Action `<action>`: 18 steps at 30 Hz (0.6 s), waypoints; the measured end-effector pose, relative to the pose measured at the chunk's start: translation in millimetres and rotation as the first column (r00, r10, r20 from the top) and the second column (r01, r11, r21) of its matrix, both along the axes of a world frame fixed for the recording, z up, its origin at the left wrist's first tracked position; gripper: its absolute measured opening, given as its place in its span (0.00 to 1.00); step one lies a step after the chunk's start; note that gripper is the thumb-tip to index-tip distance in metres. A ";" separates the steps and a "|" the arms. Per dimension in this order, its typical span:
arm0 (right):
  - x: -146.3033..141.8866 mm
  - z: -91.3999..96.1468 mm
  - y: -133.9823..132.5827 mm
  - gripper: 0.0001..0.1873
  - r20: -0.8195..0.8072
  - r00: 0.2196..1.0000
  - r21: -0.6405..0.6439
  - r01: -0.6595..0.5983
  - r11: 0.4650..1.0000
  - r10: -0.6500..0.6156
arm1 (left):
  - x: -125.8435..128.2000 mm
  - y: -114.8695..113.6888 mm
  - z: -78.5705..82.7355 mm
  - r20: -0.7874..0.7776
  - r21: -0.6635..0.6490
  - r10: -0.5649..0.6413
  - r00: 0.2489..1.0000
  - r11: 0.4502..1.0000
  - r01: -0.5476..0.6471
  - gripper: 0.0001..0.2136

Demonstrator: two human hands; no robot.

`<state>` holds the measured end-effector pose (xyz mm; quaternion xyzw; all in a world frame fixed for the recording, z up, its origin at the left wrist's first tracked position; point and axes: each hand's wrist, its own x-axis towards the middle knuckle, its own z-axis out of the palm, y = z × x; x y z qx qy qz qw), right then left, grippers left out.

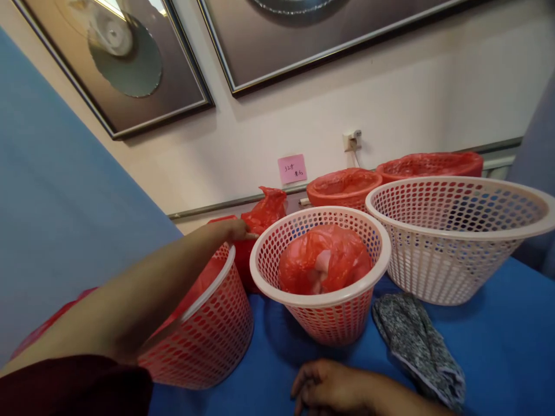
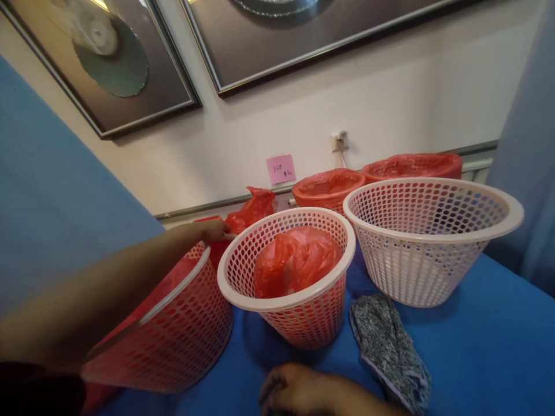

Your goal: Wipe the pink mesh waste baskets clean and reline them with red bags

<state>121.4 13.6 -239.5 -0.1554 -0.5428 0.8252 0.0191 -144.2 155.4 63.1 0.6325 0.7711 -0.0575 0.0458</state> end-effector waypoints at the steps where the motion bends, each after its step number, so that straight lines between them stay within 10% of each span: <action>1: 0.4 0.3 -1.0 0.19 -0.002 1.000 -0.021 0.003 1.000 -0.003 | 1.0 -1.2 3.9 0.002 -0.012 -0.009 1.000 1.000 0.009 0.14; 6: 4.6 1.1 -8.6 0.23 -0.047 0.999 -0.125 0.013 0.992 -0.019 | -3.5 -37.1 43.4 -0.052 0.049 -0.115 0.992 0.992 0.117 0.16; 12: 16.7 2.0 -18.8 0.28 -0.064 0.997 -0.130 0.044 0.991 -0.053 | -72.2 -160.4 100.8 -0.108 0.399 0.167 0.980 0.910 -0.112 0.22; 18: 21.6 -4.8 -24.3 0.27 -0.067 0.996 -0.101 0.050 0.994 -0.057 | -146.4 -296.9 43.6 0.048 0.559 0.560 0.827 0.672 -0.487 0.28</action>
